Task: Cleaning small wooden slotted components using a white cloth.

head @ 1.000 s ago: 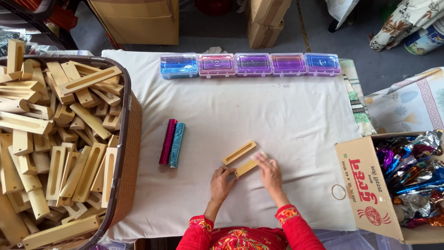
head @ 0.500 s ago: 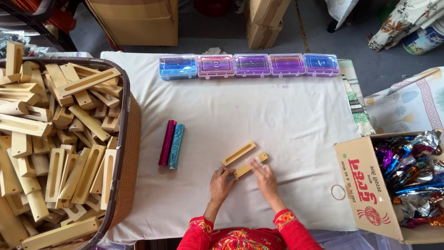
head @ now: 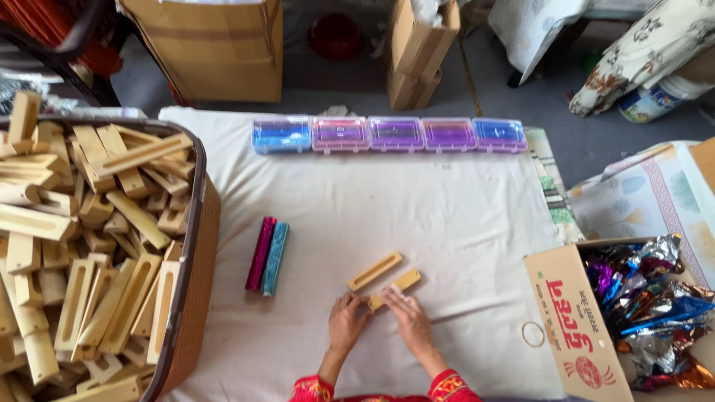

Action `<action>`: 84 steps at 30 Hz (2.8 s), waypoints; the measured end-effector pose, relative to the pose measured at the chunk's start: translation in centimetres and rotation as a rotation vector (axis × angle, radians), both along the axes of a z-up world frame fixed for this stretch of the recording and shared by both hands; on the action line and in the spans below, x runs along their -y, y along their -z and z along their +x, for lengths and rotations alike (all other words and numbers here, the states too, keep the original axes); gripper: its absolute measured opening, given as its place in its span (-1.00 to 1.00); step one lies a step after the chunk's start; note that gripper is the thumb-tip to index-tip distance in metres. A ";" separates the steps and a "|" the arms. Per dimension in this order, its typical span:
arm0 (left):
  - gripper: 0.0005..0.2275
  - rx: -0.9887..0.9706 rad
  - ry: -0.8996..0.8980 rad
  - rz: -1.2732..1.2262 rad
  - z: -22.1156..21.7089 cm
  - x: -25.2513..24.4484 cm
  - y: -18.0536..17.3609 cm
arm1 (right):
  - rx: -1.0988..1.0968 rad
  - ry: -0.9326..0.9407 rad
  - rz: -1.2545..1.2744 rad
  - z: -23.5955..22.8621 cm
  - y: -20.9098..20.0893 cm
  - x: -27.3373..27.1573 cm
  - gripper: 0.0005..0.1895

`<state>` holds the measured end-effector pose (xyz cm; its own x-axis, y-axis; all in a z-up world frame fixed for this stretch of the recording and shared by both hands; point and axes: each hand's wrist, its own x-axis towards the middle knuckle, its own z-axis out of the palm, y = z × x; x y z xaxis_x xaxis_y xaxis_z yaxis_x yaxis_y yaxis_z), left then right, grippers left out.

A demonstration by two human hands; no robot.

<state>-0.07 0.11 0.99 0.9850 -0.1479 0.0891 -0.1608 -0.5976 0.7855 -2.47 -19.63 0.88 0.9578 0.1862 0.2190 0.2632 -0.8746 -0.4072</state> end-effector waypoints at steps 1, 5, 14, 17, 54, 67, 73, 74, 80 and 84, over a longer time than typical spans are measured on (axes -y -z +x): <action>-0.68 0.005 0.002 -0.002 0.1 0.0 0.0 | 0.005 0.002 -0.002 0.6 -0.1 1.2 -0.26; -0.67 -0.020 -0.002 -0.006 0.1 0.2 -0.3 | 0.016 0.226 0.043 1.7 0.7 3.6 -0.32; -0.67 -0.030 0.007 0.010 0.0 0.2 0.8 | -0.002 0.037 -0.008 -2.3 1.9 -1.7 -0.27; -0.67 -0.037 0.021 0.015 -0.1 0.0 0.3 | 0.026 0.050 -0.027 -0.1 1.6 1.4 -0.28; -0.68 -0.031 0.009 0.024 0.1 0.3 0.2 | -0.023 0.179 0.057 2.7 -0.2 3.3 -0.41; -0.65 0.044 -0.063 0.058 0.0 1.7 1.2 | 0.123 0.215 0.002 -2.9 0.2 6.0 -0.59; -0.62 0.004 -0.056 -0.081 -0.5 0.8 0.8 | -0.013 0.315 0.136 -1.3 0.4 3.4 -0.63; -0.59 -0.043 -0.057 -0.111 -0.3 0.9 0.1 | 0.074 0.343 0.206 -1.2 -0.6 1.2 -0.57; -0.55 -0.090 -0.048 -0.113 -0.1 0.4 0.1 | 0.074 -0.003 0.083 -1.1 0.0 -1.6 -0.51; -0.62 -0.054 -0.030 -0.138 -0.5 0.5 0.5 | 0.059 0.196 0.080 0.8 0.1 1.6 -0.50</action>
